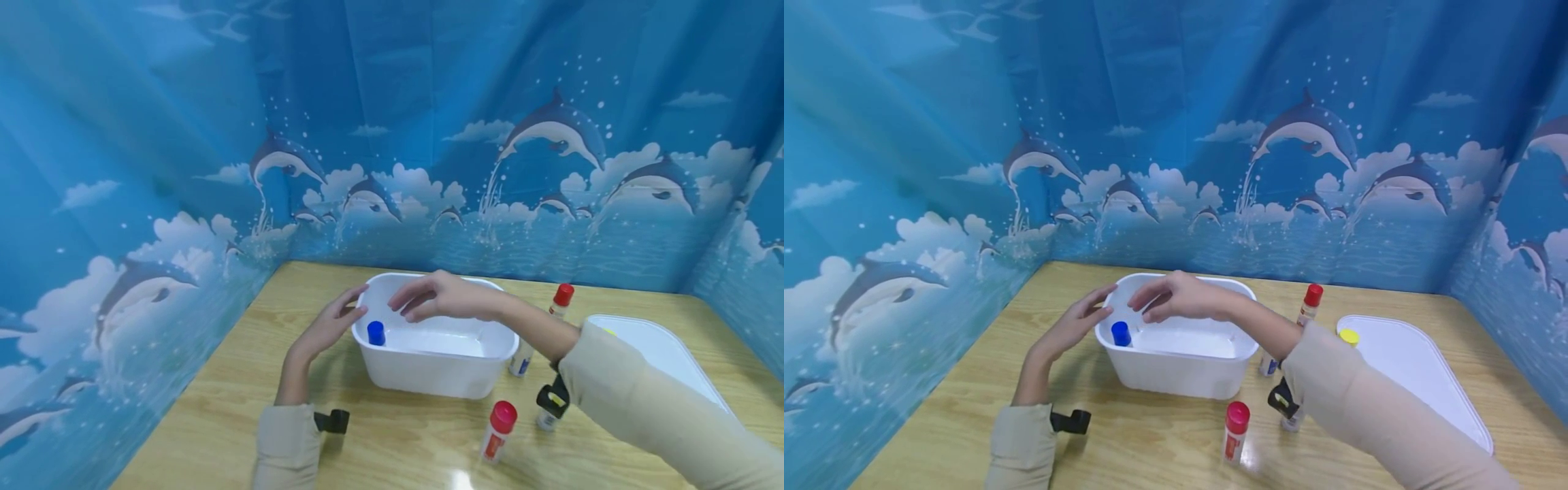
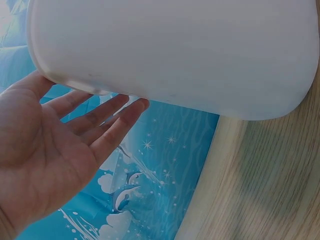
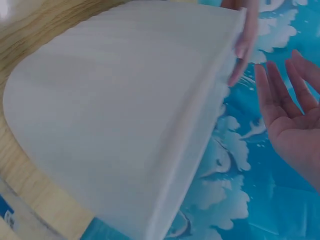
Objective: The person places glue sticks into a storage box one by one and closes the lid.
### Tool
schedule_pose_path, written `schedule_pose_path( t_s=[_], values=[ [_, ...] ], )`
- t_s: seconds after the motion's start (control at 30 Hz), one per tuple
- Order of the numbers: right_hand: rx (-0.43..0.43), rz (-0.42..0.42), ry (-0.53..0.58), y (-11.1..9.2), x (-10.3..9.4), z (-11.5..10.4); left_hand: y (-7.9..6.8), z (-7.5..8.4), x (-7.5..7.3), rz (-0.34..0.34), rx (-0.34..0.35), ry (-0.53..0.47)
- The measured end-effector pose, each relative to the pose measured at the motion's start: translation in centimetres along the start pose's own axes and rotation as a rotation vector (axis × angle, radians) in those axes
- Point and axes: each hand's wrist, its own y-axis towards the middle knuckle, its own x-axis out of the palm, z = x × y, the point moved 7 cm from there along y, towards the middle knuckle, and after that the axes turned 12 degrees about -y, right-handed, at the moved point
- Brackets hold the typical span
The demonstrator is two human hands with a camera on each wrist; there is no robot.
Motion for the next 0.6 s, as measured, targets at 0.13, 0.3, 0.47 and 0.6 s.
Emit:
schedule_pose_path(
  t_s=[0.13,0.3,0.47,0.6],
  values=[
    [-0.013,0.066,0.006,-3.2,-1.2,-1.3,-0.3,0.6,0.2,-0.015,0.006,-0.011],
    [0.035,0.127,0.009,-7.8,-1.4,-1.5,-1.3,2.7,0.8,-0.036,-0.003,-0.018],
    [-0.015,0.267,-0.019,-12.0,-0.4,-1.3,-0.8,1.8,0.6,-0.034,0.005,-0.022],
    [-0.048,0.371,-0.027,-14.6,1.3,-1.0,-0.1,0.3,0.2,-0.023,0.014,-0.018]
  ],
)
